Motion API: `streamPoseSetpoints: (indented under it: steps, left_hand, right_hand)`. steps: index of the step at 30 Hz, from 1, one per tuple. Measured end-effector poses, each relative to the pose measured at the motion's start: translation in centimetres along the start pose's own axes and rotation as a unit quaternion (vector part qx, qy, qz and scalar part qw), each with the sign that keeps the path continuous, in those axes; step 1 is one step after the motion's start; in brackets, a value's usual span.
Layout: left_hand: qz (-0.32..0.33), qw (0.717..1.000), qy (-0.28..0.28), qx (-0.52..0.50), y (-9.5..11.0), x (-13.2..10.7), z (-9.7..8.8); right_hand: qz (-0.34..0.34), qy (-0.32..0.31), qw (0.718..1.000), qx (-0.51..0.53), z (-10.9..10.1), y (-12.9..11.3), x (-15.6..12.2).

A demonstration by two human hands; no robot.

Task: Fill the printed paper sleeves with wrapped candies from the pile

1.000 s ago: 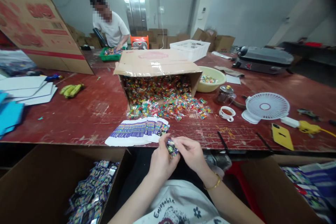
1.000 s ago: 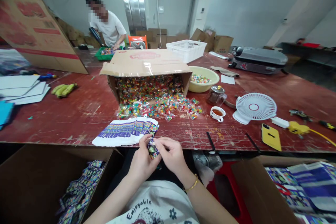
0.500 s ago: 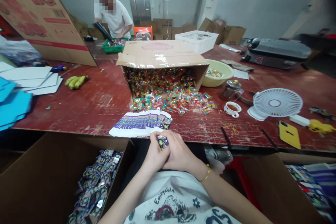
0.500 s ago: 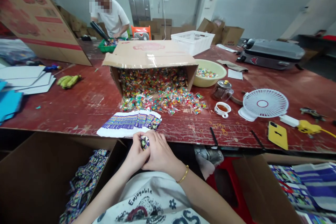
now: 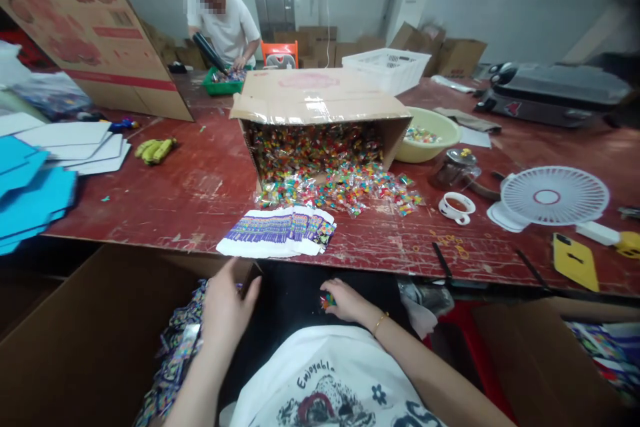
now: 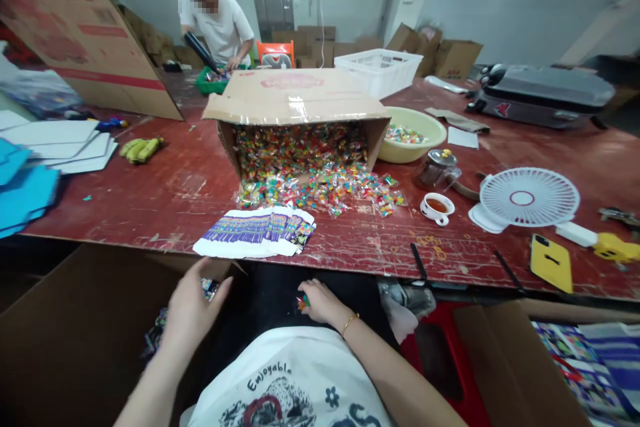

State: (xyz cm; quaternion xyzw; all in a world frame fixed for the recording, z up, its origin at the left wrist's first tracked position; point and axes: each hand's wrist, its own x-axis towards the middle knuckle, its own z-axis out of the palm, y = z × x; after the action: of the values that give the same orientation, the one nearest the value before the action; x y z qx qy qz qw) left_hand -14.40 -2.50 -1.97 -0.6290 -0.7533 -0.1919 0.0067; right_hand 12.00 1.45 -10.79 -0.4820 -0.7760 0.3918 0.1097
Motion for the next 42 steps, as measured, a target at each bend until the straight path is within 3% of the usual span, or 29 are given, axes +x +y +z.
streamPoseSetpoints:
  steps: [2,4,6,9,12,15,17,21,24,26,29,32,35,37,39,42]
  left_hand:
    - [0.099,0.992,-0.001,-0.082,4.5,1.6,1.2]
    - [0.160,0.983,-0.034,-0.087,8.8,3.5,2.6]
    - [0.174,0.981,-0.047,-0.072,11.9,5.5,4.3]
    - [0.146,0.987,-0.054,-0.034,14.2,7.6,6.6]
    - [0.120,0.991,-0.060,-0.005,14.6,8.3,7.7]
    - [0.103,0.993,-0.054,0.008,14.5,8.2,7.6]
    - [0.097,0.994,-0.042,0.009,14.2,8.0,7.4]
    - [0.123,0.992,-0.018,-0.001,13.3,7.8,7.6]
    - [0.139,0.990,-0.001,-0.009,12.8,7.8,8.1]
    - [0.143,0.990,0.003,-0.013,12.7,7.6,8.1]
    - [0.154,0.988,0.004,-0.025,13.2,6.9,7.4]
    - [0.165,0.982,0.002,-0.091,13.7,6.1,5.6]
    - [0.224,0.957,-0.041,-0.178,13.3,5.2,3.2]
    - [0.301,0.926,-0.090,-0.209,12.8,4.5,1.5]
    - [0.356,0.898,-0.137,-0.219,12.3,3.7,0.0]
    - [0.358,0.880,-0.197,-0.240,11.9,2.5,-1.1]
  right_hand:
    - [0.005,-0.007,1.000,-0.016,0.7,-0.4,0.3]
    - [-0.004,-0.001,1.000,-0.025,0.5,-0.9,-0.1]
    - [-0.023,0.012,0.999,-0.030,-0.5,-1.4,-0.9]
    - [-0.062,0.097,0.993,0.022,-3.4,-1.2,-2.2]
    - [-0.038,0.237,0.968,0.077,-7.1,0.2,-2.1]
    - [0.039,0.334,0.942,-0.011,-10.1,1.4,-0.7]
    - [0.053,0.375,0.923,-0.067,-10.9,1.1,1.0]
    - [0.005,0.339,0.940,-0.039,-10.4,-1.5,6.2]
    - [0.027,0.324,0.946,-0.006,-10.1,-3.2,9.9]
    - [0.041,0.332,0.942,0.020,-10.3,-3.9,10.9]
    - [0.034,0.344,0.936,0.066,-11.0,-4.4,9.3]
    - [0.003,0.323,0.936,0.137,-12.4,-5.2,5.2]
    - [-0.076,0.219,0.916,0.326,-14.3,-6.5,0.4]
    - [-0.090,0.118,0.913,0.379,-15.0,-7.3,-2.2]
    - [-0.080,0.077,0.936,0.333,-14.9,-7.6,-3.9]
    - [-0.082,0.143,0.960,0.228,-13.6,-7.6,-4.8]
